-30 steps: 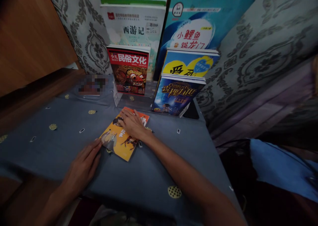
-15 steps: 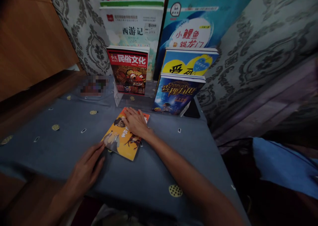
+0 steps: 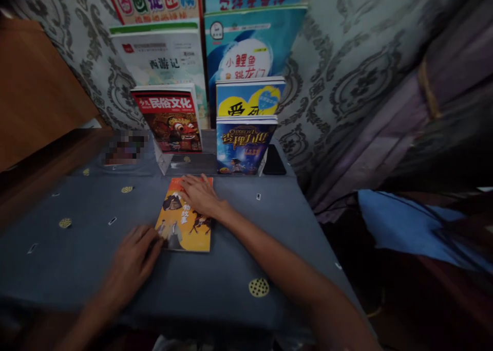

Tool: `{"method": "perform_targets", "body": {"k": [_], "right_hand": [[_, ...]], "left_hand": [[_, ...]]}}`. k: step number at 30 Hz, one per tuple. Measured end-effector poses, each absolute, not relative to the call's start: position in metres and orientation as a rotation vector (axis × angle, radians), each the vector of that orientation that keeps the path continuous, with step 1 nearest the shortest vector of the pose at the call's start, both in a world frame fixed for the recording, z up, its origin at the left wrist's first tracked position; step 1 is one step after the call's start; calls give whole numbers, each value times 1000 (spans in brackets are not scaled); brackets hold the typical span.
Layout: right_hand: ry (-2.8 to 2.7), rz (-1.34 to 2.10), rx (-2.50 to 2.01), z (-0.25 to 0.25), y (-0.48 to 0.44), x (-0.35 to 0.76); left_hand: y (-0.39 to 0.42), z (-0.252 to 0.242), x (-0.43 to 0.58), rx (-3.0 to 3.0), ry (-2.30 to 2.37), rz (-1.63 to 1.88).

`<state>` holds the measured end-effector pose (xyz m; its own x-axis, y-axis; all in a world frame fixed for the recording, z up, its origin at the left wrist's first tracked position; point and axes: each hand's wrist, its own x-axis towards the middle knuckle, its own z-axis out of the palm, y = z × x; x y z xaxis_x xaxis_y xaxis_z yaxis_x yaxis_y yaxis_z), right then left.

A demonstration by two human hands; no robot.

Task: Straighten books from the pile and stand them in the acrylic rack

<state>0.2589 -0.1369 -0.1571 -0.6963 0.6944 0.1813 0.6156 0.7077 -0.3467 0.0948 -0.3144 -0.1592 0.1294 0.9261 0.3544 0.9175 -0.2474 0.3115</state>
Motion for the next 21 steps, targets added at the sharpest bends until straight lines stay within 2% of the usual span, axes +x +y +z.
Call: {"method": "perform_targets", "body": {"k": [12, 21], "right_hand": [[-2424, 343, -1259, -166, -174, 301], [-2427, 478, -1230, -168, -212, 315]], "left_hand": [[-218, -174, 69, 2385, 1872, 706], [-189, -181, 84, 2251, 1836, 838]]}}
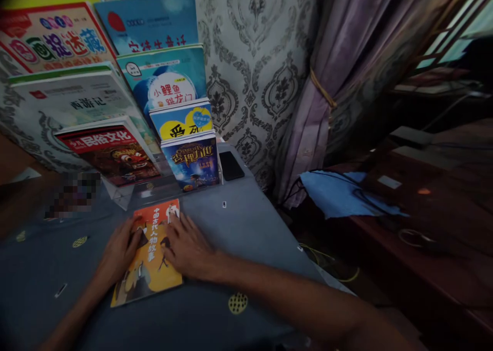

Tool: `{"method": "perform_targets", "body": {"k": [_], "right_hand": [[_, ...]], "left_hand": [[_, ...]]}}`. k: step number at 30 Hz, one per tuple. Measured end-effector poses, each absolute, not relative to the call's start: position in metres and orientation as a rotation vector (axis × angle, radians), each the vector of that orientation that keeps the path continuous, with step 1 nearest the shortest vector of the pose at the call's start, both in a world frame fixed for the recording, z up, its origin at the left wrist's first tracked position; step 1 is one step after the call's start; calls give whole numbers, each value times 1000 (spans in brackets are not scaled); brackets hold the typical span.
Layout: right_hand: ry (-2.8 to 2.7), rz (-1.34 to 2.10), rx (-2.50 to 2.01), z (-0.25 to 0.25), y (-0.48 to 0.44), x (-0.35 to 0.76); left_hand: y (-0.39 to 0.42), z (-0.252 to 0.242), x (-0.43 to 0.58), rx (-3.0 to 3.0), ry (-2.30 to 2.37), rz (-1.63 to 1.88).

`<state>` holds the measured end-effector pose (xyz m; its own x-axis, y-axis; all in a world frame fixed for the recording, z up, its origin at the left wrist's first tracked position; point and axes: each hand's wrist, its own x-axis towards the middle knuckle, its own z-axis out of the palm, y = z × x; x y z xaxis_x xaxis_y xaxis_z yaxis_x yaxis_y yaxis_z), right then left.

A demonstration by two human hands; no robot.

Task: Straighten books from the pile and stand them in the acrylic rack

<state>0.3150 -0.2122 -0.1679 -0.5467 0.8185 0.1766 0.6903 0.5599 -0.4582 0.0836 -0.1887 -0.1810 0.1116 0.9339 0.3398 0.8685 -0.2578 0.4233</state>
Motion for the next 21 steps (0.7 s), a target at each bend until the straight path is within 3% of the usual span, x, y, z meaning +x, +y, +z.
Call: {"method": "perform_targets", "body": {"k": [10, 15, 21], "right_hand": [[-2394, 528, -1223, -165, -214, 317], [-2394, 535, -1198, -172, -212, 319], [-2395, 532, -1156, -183, -205, 318]], "left_hand": [[-193, -172, 84, 1762, 1737, 1041], [-192, -170, 92, 1164, 1509, 1397], [-190, -167, 95, 627, 1309, 1407]]}}
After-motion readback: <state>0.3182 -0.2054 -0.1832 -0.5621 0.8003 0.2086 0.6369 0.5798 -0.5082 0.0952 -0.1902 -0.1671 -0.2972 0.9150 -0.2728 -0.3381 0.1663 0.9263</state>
